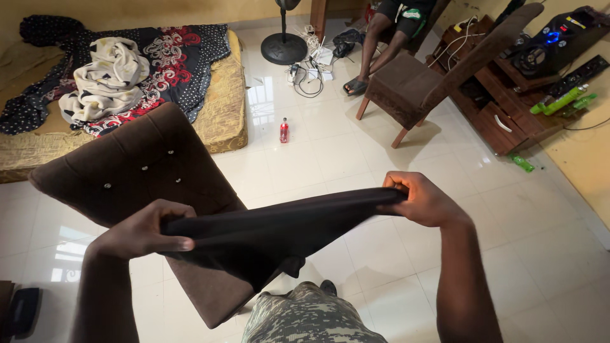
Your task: The person picks up a pair of black shorts, folds them into a bundle, and places them into a wardrobe shelf; they then pick up a light blue garment and a plaid shirt, folding each and stacking them in the wardrobe.
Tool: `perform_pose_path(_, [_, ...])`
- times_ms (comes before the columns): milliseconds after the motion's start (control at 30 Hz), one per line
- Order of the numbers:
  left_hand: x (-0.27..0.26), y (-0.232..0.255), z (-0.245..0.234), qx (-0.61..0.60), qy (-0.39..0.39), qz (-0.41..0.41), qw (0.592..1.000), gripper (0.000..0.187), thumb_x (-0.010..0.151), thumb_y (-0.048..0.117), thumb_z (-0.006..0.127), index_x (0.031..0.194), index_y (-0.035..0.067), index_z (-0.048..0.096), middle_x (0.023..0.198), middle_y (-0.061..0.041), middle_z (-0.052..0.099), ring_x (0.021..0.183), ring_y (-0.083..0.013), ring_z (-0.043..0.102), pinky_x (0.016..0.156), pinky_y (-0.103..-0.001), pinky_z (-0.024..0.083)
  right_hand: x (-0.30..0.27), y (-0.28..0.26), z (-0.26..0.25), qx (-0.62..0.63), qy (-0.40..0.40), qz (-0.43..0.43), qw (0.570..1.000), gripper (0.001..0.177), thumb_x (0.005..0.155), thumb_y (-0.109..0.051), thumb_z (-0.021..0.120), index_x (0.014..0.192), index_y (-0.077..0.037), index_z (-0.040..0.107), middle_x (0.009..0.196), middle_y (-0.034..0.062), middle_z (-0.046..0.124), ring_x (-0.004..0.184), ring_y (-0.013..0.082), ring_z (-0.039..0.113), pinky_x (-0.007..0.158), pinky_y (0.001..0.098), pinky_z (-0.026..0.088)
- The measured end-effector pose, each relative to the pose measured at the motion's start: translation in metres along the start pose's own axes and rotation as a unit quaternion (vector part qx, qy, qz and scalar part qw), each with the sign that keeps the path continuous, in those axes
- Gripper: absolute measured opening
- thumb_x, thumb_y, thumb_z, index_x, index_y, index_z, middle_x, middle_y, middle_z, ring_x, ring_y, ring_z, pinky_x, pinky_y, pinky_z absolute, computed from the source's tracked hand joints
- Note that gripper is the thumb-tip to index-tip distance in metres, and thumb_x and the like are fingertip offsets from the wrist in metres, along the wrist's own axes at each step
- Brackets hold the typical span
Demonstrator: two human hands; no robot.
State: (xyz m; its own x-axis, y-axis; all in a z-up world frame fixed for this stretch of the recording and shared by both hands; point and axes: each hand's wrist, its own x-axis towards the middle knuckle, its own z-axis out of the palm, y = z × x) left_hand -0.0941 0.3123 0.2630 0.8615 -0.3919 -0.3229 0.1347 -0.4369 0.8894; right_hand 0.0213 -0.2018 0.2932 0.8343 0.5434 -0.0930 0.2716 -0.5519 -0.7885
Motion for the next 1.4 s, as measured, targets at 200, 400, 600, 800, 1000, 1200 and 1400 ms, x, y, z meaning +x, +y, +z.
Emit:
perform_pose_path(200, [0.017, -0.032, -0.003, -0.126, 0.062, 0.051, 0.989, 0.029, 0.082, 0.022, 0.084, 0.077, 0.002, 0.064, 0.069, 0.002, 0.053, 0.064, -0.0071, 0.047, 0.055, -0.025, 0.037, -0.009, 0.021, -0.011, 0.090, -0.135, -0.018, 0.987, 0.025, 0.075, -0.025, 0.085, 0.087, -0.006, 0.073, 0.070, -0.0020, 0.064, 0.067, 0.0081, 0.057, 0.063, 0.0280, 0.047])
perform_pose_path(400, [0.050, 0.007, 0.031, -0.332, 0.180, -0.022, 0.925, 0.030, 0.089, 0.026, 0.069, 0.106, 0.002, 0.067, 0.092, -0.002, 0.069, 0.083, -0.0102, 0.065, 0.076, -0.027, 0.053, 0.011, 0.019, 0.021, 0.268, 0.101, 0.054, 0.957, 0.022, 0.088, -0.022, 0.077, 0.099, -0.004, 0.069, 0.081, 0.0001, 0.062, 0.073, 0.0082, 0.057, 0.068, 0.0239, 0.047])
perform_pose_path(600, [0.081, 0.030, 0.101, -0.499, 0.106, 0.007, 0.860, 0.039, 0.091, 0.026, 0.066, 0.122, 0.003, 0.064, 0.101, -0.007, 0.073, 0.088, -0.0168, 0.072, 0.084, -0.036, 0.059, 0.029, -0.014, 0.096, 0.482, 0.186, 0.089, 0.852, 0.034, 0.089, -0.014, 0.070, 0.118, 0.000, 0.059, 0.083, 0.0042, 0.066, 0.071, 0.0122, 0.062, 0.065, 0.0273, 0.054])
perform_pose_path(800, [0.122, 0.029, 0.168, -0.475, 0.054, -0.021, 0.878, 0.029, 0.100, 0.027, 0.055, 0.119, 0.007, 0.060, 0.091, -0.004, 0.069, 0.076, -0.0151, 0.070, 0.070, -0.037, 0.062, 0.031, -0.053, 0.173, 0.457, 0.065, 0.063, 0.885, 0.033, 0.093, -0.012, 0.065, 0.123, -0.001, 0.058, 0.109, 0.0086, 0.065, 0.095, 0.0127, 0.066, 0.081, 0.0319, 0.061])
perform_pose_path(1000, [0.133, -0.007, 0.184, -0.485, 0.105, 0.009, 0.868, 0.022, 0.103, 0.019, 0.051, 0.113, 0.001, 0.061, 0.088, -0.011, 0.069, 0.072, -0.0172, 0.069, 0.069, -0.037, 0.060, 0.015, -0.060, 0.168, 0.260, 0.041, -0.005, 0.965, 0.045, 0.088, -0.009, 0.069, 0.131, -0.002, 0.058, 0.111, 0.0082, 0.063, 0.105, 0.0179, 0.065, 0.092, 0.0350, 0.056])
perform_pose_path(1200, [0.129, -0.013, 0.186, -0.573, 0.064, -0.126, 0.808, 0.034, 0.103, 0.023, 0.032, 0.111, 0.000, 0.055, 0.090, -0.016, 0.072, 0.076, -0.0230, 0.074, 0.071, -0.040, 0.068, 0.010, -0.051, 0.153, 0.041, -0.031, -0.114, 0.992, 0.065, 0.083, 0.002, 0.069, 0.145, -0.001, 0.053, 0.106, 0.0119, 0.059, 0.100, 0.0240, 0.063, 0.092, 0.0349, 0.050])
perform_pose_path(1400, [0.130, -0.020, 0.187, -0.559, 0.027, -0.106, 0.822, 0.038, 0.106, 0.025, 0.030, 0.116, -0.002, 0.055, 0.088, -0.016, 0.073, 0.071, -0.0237, 0.075, 0.056, -0.035, 0.062, 0.006, -0.049, 0.144, 0.044, -0.104, -0.115, 0.987, 0.065, 0.083, 0.005, 0.066, 0.147, -0.002, 0.052, 0.109, 0.0128, 0.063, 0.099, 0.0240, 0.064, 0.091, 0.0320, 0.050])
